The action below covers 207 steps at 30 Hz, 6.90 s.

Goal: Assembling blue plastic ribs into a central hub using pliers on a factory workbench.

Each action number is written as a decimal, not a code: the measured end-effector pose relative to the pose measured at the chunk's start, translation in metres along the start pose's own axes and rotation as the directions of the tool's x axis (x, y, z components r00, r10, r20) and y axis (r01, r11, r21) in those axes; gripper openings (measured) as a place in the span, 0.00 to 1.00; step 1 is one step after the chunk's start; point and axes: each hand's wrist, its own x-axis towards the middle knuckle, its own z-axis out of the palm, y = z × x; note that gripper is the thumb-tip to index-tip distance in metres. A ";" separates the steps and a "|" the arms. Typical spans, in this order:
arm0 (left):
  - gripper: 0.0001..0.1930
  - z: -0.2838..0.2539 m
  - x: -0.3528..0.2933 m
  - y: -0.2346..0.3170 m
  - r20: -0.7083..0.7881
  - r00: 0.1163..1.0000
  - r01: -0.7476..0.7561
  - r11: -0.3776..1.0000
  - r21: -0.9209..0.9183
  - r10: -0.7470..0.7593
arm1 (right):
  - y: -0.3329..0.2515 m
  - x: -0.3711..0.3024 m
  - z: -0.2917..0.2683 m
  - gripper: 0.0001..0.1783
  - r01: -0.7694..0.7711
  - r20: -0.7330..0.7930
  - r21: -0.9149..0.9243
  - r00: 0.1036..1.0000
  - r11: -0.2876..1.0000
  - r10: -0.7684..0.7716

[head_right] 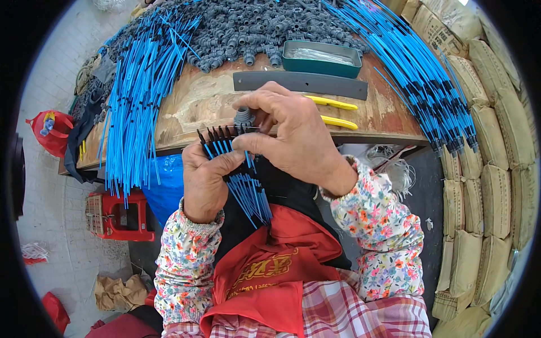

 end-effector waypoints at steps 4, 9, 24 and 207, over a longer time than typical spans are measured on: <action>0.17 0.003 -0.002 0.000 -0.011 1.000 -0.019 0.999 0.046 0.019 | -0.003 -0.013 0.011 0.21 -0.104 -0.140 0.038 0.984 0.994 0.109; 0.16 0.006 -0.004 0.001 -0.024 1.000 -0.019 0.999 0.035 0.020 | -0.002 -0.019 0.016 0.18 -0.153 -0.164 0.168 0.970 0.974 0.181; 0.10 -0.003 -0.002 -0.035 0.011 0.976 -0.216 0.971 0.104 0.216 | 0.015 -0.024 0.012 0.18 -0.141 -0.123 0.290 0.975 0.947 0.183; 0.09 -0.010 -0.032 -0.015 0.195 0.936 -0.350 0.839 0.417 0.294 | -0.010 -0.042 0.028 0.21 -0.040 -0.148 0.215 0.986 0.976 0.073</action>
